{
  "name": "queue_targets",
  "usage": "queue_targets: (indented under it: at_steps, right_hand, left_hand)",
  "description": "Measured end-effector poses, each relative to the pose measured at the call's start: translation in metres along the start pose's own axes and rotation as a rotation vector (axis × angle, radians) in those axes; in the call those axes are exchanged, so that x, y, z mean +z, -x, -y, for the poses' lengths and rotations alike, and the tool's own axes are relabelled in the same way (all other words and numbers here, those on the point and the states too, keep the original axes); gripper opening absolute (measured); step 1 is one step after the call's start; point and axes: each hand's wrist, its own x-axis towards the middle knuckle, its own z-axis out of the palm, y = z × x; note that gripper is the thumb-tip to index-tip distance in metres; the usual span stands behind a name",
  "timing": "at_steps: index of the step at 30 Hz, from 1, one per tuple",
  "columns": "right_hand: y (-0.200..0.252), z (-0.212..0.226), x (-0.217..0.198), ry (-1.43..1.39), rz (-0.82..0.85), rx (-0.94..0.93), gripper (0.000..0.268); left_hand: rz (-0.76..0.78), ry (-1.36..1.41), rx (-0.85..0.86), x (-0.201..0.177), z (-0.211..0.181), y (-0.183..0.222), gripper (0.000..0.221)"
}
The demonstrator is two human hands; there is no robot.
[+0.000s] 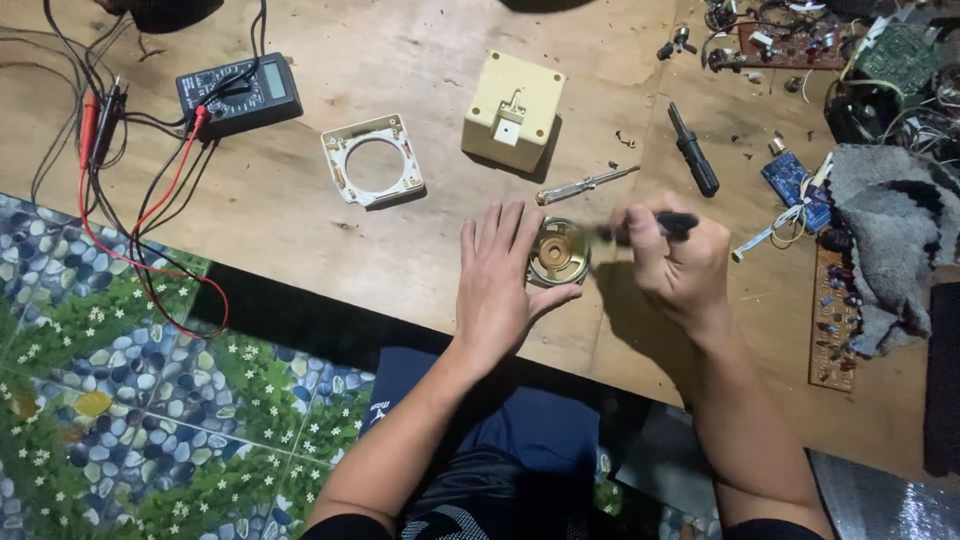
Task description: Cleaning and preparing a small speaker driver and its plastic housing for assembly using a brush and a marking tool.
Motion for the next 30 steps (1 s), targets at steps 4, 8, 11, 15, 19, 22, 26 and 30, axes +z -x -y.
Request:
queue_targets:
  at_steps: [4, 8, 11, 15, 19, 22, 26, 30]
  right_hand:
    - [0.004, -0.009, 0.0, 0.001, 0.087, -0.026, 0.03]
    - [0.003, -0.01, -0.003, 0.006, 0.059, -0.011, 0.032]
    - [0.001, -0.006, -0.003, 0.009, 0.077, -0.006, 0.032]
    - [0.001, -0.005, -0.005, -0.08, 0.06, 0.056, 0.04]
    - [-0.003, -0.004, -0.003, 0.059, 0.072, -0.032, 0.034]
    - [0.002, -0.005, -0.005, -0.147, 0.12, 0.113, 0.045]
    - [0.0, -0.005, -0.002, 0.049, 0.033, 0.012, 0.035]
    - [0.0, 0.003, -0.003, -0.07, 0.078, 0.079, 0.042]
  left_hand:
    - [-0.006, -0.003, 0.011, 0.003, 0.002, 0.001, 0.093]
    - [-0.02, 0.0, 0.008, 0.002, 0.001, 0.0, 0.092]
    - [-0.035, -0.006, 0.007, 0.005, 0.003, 0.001, 0.093]
    - [-0.081, 0.008, 0.005, 0.013, 0.007, 0.002, 0.096]
    - [-0.102, -0.014, 0.02, 0.014, 0.007, 0.002, 0.097]
    - [-0.124, 0.006, 0.019, 0.014, 0.006, 0.002, 0.097]
    - [-0.124, -0.002, 0.027, 0.013, 0.007, 0.003, 0.098]
    - [-0.095, -0.001, 0.022, 0.015, 0.011, 0.002, 0.095]
